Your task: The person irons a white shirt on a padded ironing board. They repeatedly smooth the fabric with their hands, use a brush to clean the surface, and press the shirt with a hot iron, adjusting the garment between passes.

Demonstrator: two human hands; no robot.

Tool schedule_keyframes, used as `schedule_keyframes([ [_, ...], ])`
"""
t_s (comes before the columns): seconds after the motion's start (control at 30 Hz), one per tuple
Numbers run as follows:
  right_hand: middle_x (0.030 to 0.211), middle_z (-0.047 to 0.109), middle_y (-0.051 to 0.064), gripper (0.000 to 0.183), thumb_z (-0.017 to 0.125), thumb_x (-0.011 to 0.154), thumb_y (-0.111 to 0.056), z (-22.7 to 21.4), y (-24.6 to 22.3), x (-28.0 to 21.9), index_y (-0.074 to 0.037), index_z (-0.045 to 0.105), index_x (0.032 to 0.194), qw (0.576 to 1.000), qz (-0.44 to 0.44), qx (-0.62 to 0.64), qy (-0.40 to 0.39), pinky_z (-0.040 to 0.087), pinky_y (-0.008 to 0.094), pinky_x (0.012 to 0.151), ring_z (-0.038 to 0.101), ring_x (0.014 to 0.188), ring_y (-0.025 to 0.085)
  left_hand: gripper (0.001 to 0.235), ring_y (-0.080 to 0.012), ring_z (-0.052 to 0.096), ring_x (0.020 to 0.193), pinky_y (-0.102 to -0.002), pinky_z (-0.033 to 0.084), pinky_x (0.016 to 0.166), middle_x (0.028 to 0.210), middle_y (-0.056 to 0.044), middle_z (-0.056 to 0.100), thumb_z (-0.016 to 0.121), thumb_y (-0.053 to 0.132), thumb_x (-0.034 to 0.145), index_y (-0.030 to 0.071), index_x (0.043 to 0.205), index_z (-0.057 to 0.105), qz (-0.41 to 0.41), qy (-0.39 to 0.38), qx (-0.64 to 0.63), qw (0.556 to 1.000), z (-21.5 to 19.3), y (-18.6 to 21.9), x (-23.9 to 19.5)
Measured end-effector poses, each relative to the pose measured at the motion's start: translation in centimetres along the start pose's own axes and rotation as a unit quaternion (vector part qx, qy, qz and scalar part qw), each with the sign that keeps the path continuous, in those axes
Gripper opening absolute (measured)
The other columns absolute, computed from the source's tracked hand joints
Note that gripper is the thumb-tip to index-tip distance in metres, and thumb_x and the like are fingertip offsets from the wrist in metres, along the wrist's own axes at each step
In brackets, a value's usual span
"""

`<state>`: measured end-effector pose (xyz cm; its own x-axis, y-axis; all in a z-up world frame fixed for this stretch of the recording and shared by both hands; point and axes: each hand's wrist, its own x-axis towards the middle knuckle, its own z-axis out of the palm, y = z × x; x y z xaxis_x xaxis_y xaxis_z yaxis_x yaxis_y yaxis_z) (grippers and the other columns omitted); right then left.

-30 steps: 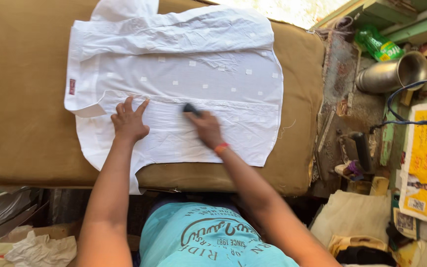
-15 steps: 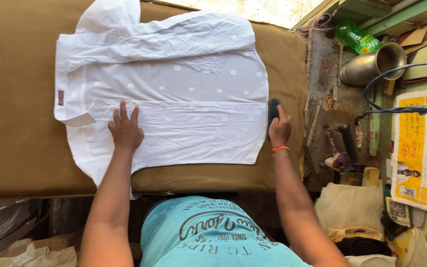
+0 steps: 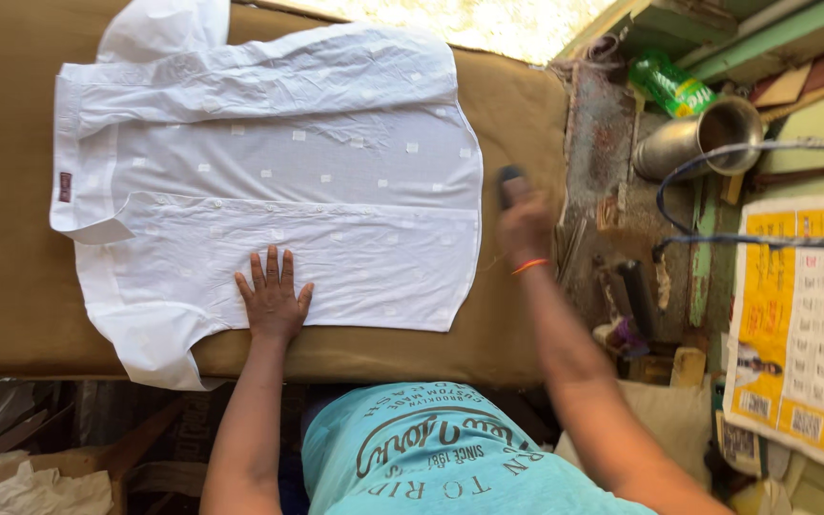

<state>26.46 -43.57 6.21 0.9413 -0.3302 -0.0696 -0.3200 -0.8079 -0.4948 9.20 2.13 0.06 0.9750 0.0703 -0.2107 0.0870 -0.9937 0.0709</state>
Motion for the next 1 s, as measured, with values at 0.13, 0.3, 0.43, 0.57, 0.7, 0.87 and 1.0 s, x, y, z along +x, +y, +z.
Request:
schedule_keyframes([
  [0.13,0.117,0.061,0.022,0.026,0.059,0.100,-0.010,-6.9,5.1,13.6,-0.007,0.057,0.125,0.963,-0.161,-0.113,0.186,0.048,0.057,0.090,0.058,0.108,0.044,0.055,-0.0361,0.036,0.148,-0.060,0.029,0.118,0.159,-0.011,0.040,0.056,0.042,0.098,0.017,0.147,0.052,-0.096,0.099,-0.191,0.972,-0.2,1.7,-2.8],
  [0.3,0.121,0.060,0.023,0.045,0.066,0.088,-0.018,-9.3,6.8,18.9,-0.017,0.056,0.132,0.960,-0.040,-0.270,-0.061,0.044,0.062,0.083,0.055,0.108,0.048,0.031,-0.0335,0.065,0.106,-0.051,0.051,0.093,0.116,-0.015,0.071,0.060,0.027,0.104,0.006,0.125,0.067,-0.392,-0.064,-0.601,0.693,2.3,2.3,-9.4],
  [0.43,0.121,0.068,0.020,0.021,0.063,0.101,-0.020,-7.2,5.8,12.8,-0.012,0.070,0.119,0.961,-0.205,-0.179,0.046,0.052,0.051,0.092,0.066,0.110,0.043,0.026,-0.0305,0.067,0.099,-0.050,0.053,0.087,0.109,-0.013,0.071,0.059,0.023,0.102,0.005,0.121,0.063,-0.402,-0.139,-0.827,0.369,3.7,-2.4,-10.9],
  [0.57,0.075,0.069,0.013,0.017,0.065,0.098,-0.020,-1.7,6.2,-3.0,-0.006,0.069,0.088,0.973,-0.043,0.117,-0.195,0.050,0.036,0.056,0.066,0.063,0.023,0.015,-0.0259,0.067,0.095,-0.049,0.057,0.089,0.103,-0.008,0.069,0.065,0.017,0.104,0.008,0.115,0.061,-0.311,0.053,-0.916,0.248,4.9,-7.3,-8.7],
  [0.7,0.090,0.076,0.007,0.021,0.063,0.097,-0.029,1.2,5.5,-17.7,-0.009,0.064,0.103,0.849,0.280,0.242,-0.377,0.050,0.027,0.049,0.069,0.063,0.012,0.018,-0.0225,0.068,0.089,-0.043,0.059,0.078,0.100,-0.005,0.070,0.071,0.017,0.098,0.010,0.111,0.062,-0.362,0.104,-0.877,0.298,5.4,-8.4,-8.2],
  [0.87,0.088,0.071,0.007,0.020,0.065,0.098,-0.029,3.1,4.4,-23.0,-0.010,0.060,0.103,0.775,0.328,0.438,-0.316,0.051,0.027,0.050,0.069,0.066,0.015,0.019,-0.0222,0.074,0.083,-0.036,0.061,0.062,0.093,-0.008,0.070,0.073,0.022,0.095,0.010,0.106,0.062,-0.351,0.020,-0.853,0.387,4.7,-10.2,-9.7],
  [1.0,0.087,0.072,0.007,0.020,0.070,0.097,-0.022,3.5,3.5,-23.5,-0.008,0.056,0.099,0.830,0.292,0.398,-0.260,0.047,0.027,0.050,0.068,0.064,0.017,0.022,-0.0229,0.075,0.079,-0.034,0.060,0.055,0.090,-0.010,0.071,0.070,0.026,0.096,0.006,0.102,0.062,-0.340,-0.027,-0.824,0.453,2.8,-11.0,-9.4],
])
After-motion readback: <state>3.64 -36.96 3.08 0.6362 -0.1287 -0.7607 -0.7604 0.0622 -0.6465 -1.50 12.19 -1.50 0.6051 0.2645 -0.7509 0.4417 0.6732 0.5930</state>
